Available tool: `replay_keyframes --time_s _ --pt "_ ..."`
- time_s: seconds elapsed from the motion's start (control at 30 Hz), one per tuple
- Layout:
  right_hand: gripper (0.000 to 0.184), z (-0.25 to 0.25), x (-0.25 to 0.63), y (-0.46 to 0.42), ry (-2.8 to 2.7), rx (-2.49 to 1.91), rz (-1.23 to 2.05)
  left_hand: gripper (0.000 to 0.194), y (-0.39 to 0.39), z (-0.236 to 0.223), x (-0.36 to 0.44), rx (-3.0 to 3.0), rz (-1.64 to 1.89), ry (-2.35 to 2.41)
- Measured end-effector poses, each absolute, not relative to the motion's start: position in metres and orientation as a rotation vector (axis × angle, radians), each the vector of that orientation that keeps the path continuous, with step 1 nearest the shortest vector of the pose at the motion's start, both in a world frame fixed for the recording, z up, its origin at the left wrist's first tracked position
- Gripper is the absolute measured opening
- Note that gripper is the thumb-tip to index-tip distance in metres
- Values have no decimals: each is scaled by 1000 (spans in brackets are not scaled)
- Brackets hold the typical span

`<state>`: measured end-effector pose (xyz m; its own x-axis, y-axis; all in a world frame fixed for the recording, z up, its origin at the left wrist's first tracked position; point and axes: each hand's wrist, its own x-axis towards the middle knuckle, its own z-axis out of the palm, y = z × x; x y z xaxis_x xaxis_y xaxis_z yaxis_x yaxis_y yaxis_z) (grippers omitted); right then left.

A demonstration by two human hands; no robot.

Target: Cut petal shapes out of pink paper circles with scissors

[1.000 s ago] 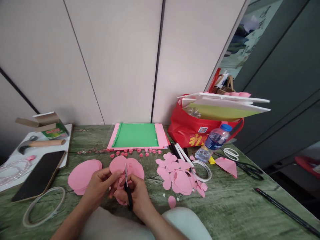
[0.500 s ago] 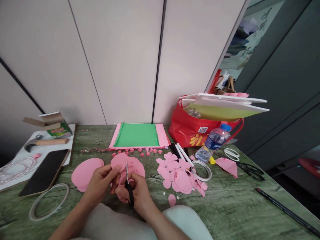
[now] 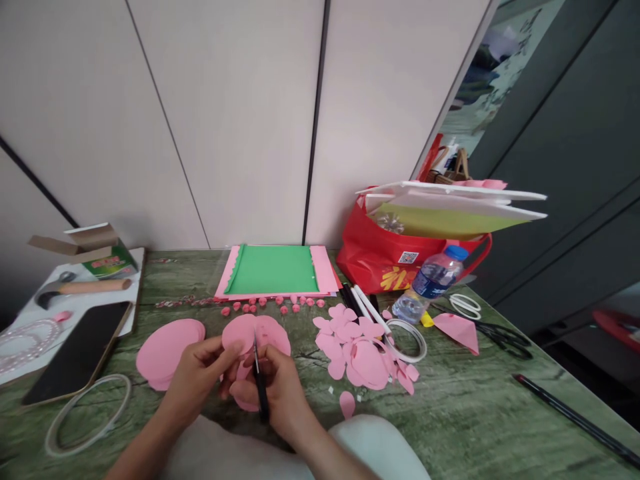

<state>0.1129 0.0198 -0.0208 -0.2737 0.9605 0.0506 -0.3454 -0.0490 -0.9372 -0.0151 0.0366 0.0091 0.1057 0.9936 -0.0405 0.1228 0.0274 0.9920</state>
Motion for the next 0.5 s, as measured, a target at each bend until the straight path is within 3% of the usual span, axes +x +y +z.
replay_keyframes --time_s 0.5 --pt "42 -39 116 18 -1068 -855 1660 28 38 5 -19 1259 1034 1268"
